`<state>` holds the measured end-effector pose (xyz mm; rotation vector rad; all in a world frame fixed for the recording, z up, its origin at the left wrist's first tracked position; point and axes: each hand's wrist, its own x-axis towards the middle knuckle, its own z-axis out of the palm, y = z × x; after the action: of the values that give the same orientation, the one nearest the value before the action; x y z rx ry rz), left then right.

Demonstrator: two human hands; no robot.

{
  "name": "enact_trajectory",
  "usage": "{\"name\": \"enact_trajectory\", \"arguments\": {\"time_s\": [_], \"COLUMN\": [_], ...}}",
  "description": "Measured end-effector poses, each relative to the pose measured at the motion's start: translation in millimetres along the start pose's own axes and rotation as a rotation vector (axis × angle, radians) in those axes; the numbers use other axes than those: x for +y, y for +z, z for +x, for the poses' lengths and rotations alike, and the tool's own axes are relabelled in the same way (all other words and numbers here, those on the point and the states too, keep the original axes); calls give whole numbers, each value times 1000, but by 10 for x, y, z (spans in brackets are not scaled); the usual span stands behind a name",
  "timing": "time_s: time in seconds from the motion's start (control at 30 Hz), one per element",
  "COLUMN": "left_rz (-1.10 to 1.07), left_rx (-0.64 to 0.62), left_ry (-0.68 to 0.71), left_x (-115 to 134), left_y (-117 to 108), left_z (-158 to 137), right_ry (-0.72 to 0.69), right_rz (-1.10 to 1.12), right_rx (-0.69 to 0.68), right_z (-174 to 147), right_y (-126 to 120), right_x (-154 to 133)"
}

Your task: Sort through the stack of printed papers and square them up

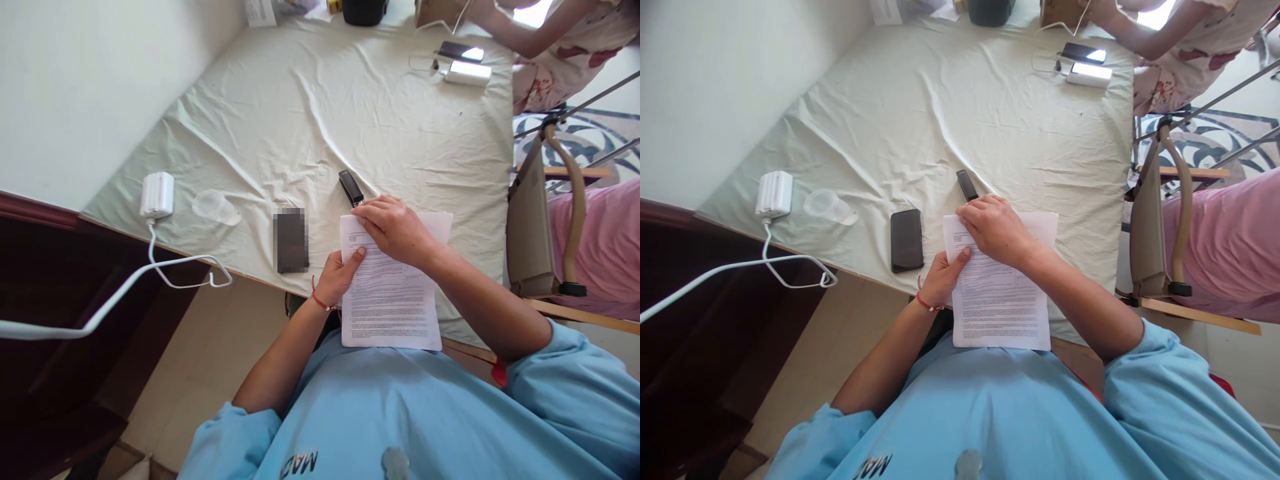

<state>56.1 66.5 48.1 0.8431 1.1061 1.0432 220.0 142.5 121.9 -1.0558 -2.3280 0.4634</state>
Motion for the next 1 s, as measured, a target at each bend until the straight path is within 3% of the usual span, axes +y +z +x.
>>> {"name": "enact_trajectory", "arguments": {"time_s": [0.17,0.33,0.67,1.0], "left_rz": [-54,-56,-18,-5], "left_rx": [-43,-46,-28,-20], "left_ry": [-19,-19,-21,28], "left_x": [18,25,30,87], "left_y": [16,10,7,9], "left_z": [-11,-24,-42,-7], "right_ry": [105,131,122,0], "right_rz": [122,259,273,-79], "right_rx": [108,89,40,45], "right_z": [22,40,52,46], "right_y": [-68,-118,-114,13], "right_x": [-9,-11,20,-25]}}
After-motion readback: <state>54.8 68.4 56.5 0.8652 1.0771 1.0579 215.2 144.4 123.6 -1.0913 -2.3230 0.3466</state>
